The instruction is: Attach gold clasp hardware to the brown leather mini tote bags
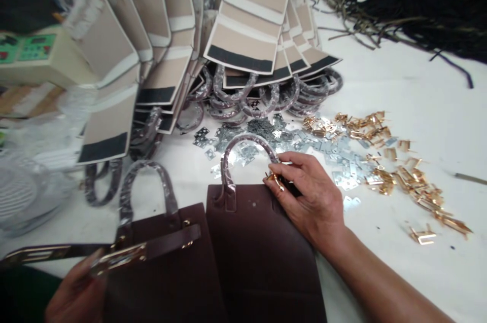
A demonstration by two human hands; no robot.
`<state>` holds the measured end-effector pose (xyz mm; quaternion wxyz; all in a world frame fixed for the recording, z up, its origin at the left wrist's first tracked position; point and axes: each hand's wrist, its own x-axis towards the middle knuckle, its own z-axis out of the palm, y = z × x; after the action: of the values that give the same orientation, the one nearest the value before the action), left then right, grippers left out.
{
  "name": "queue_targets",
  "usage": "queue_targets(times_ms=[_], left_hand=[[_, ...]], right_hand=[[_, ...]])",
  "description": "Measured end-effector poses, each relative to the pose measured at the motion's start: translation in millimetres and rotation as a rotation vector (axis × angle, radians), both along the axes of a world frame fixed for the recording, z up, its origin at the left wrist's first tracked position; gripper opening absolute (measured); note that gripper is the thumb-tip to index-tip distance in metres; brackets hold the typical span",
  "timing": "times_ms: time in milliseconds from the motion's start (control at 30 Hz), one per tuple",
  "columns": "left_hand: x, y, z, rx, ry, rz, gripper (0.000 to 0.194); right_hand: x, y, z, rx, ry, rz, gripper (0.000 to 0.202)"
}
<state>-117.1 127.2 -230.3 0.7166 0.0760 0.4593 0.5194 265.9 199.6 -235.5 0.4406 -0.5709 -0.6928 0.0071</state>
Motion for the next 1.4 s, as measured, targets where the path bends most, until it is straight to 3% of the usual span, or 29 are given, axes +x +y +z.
queue_targets(times_ms=[100, 333, 700, 833, 1033, 1400], left_hand=[[5.9, 4.0, 5.1, -0.081, -0.060, -0.075, 0.028], [24.7, 3.2, 13.1, 0.028, -0.147, -0.179, 0.045], [30.4, -17.5, 8.3, 0.144, -0.286, -0.101, 0.046], [30.0, -19.7, 9.2, 0.187, -0.245, -0.114, 0.043], [31.8, -21.9, 10.5, 0.300, -0.064, -0.054, 0.032], [29.8, -19.0, 9.2, 0.327, -0.066, -0.065, 0.033]], right_hand=[[-0.4, 0.0, -1.3, -0.012, -0.001, 0.003, 0.019], [-2.2, -3.2, -11.7, -0.123, 0.006, -0.026, 0.018], [-13.5, -9.2, -17.9, -0.170, -0.041, -0.003, 0.020], [-18.3, -9.9, -21.8, -0.113, -0.044, -0.028, 0.030], [-19.2, -7.5, -24.9, -0.113, -0.080, -0.014, 0.030], [-19.9, -6.1, -24.1, -0.102, -0.097, -0.002, 0.026]])
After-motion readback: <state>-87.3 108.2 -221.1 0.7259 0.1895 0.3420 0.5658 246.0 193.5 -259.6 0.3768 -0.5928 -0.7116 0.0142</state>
